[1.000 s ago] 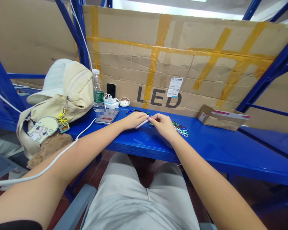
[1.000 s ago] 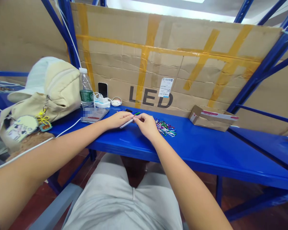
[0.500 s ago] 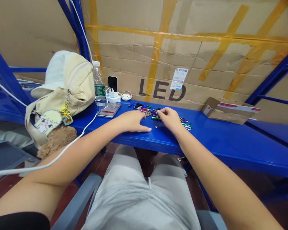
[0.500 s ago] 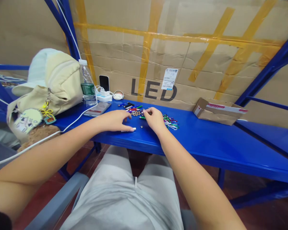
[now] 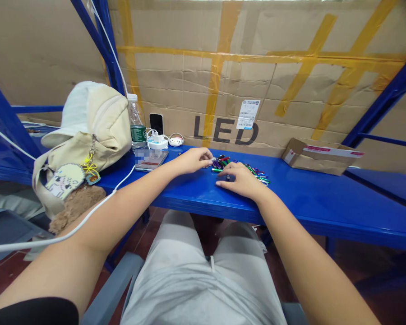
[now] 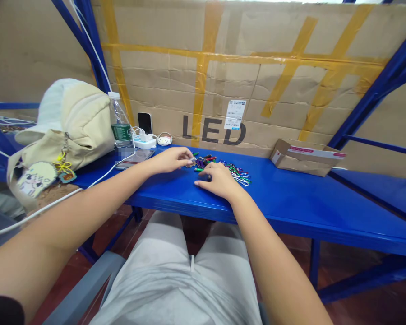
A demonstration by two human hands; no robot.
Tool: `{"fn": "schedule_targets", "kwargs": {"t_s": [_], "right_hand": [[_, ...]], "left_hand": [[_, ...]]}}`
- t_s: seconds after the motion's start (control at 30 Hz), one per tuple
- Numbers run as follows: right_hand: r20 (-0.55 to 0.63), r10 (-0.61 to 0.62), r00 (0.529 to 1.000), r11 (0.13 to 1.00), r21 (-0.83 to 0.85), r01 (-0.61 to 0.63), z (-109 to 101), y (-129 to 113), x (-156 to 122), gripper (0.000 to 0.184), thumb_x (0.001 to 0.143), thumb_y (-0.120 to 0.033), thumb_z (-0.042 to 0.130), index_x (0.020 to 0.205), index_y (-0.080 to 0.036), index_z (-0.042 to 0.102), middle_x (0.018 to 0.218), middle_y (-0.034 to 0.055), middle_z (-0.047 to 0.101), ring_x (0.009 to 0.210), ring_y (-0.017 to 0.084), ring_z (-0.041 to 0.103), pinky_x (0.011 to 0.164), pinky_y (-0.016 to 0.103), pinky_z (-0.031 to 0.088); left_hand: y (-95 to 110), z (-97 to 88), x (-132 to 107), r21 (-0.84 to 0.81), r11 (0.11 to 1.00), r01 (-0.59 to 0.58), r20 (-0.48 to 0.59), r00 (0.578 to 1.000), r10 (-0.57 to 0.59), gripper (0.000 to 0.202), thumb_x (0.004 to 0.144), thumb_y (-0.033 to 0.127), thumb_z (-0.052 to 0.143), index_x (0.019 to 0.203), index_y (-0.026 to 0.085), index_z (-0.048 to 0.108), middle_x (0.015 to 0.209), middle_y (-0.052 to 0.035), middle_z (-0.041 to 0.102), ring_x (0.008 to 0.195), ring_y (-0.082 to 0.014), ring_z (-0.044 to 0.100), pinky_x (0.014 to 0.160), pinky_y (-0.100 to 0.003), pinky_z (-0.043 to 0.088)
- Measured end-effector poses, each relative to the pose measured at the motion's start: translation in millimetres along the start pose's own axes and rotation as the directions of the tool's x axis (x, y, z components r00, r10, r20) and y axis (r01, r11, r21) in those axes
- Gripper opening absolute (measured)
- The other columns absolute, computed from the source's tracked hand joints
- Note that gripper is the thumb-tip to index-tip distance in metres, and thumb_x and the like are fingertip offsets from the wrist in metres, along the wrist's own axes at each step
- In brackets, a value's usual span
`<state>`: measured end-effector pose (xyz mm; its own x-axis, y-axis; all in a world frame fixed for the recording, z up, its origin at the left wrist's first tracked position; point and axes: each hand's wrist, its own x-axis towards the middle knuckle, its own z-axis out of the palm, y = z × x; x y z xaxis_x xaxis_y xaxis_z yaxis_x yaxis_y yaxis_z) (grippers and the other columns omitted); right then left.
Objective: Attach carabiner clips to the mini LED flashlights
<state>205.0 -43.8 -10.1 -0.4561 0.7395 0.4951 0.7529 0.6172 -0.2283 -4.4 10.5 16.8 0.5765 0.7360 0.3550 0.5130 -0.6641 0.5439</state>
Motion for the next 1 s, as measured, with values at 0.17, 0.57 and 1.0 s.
{"fn": "schedule_targets", "kwargs": {"t_s": [0.17, 0.57, 1.0], "right_hand": [[0.081, -0.032, 0.996, 0.999, -0.014, 0.033, 2.4, -0.9, -0.6, 0.009, 0.079, -0.028, 0.064, 0.078, -0.024, 0.072, 0.086, 0.0040, 0.065, 0.088, 0.021, 0.057, 0.088, 0.040, 0.041], [-0.304, -0.071, 0.950, 0.997, 0.003, 0.076, 4.3, -1.4, 29.8, 0.011, 0.081, -0.027, 0.062, 0.083, -0.021, 0.071, 0.086, 0.0066, 0.062, 0.087, 0.021, 0.058, 0.078, 0.035, 0.046], [-0.296, -0.084, 0.952, 0.990, 0.086, 0.115, 10.0, -4.4, 22.8, 0.010, 0.082, -0.027, 0.059, 0.081, -0.022, 0.067, 0.087, 0.0052, 0.068, 0.080, 0.018, 0.061, 0.074, 0.031, 0.048]], "left_hand": [[-18.2, 5.3, 13.5, -0.437, 0.891, 0.120, 0.002, 0.991, -0.132, 0.021, 0.083, 0.019, 0.059, 0.102, 0.012, 0.053, 0.100, -0.0099, 0.064, 0.086, -0.0151, 0.063, 0.072, -0.030, 0.053], [-26.8, 15.2, 6.2, -0.514, 0.858, 0.017, 0.138, 0.989, 0.063, 0.026, 0.073, 0.018, 0.068, 0.097, 0.012, 0.060, 0.099, -0.0082, 0.069, 0.090, -0.0155, 0.064, 0.091, -0.037, 0.048], [-25.7, 16.5, 3.1, -0.414, 0.908, -0.063, 0.130, 0.983, 0.127, 0.023, 0.076, 0.020, 0.064, 0.097, 0.011, 0.058, 0.096, -0.0082, 0.070, 0.089, -0.0161, 0.065, 0.090, -0.036, 0.048]]}}
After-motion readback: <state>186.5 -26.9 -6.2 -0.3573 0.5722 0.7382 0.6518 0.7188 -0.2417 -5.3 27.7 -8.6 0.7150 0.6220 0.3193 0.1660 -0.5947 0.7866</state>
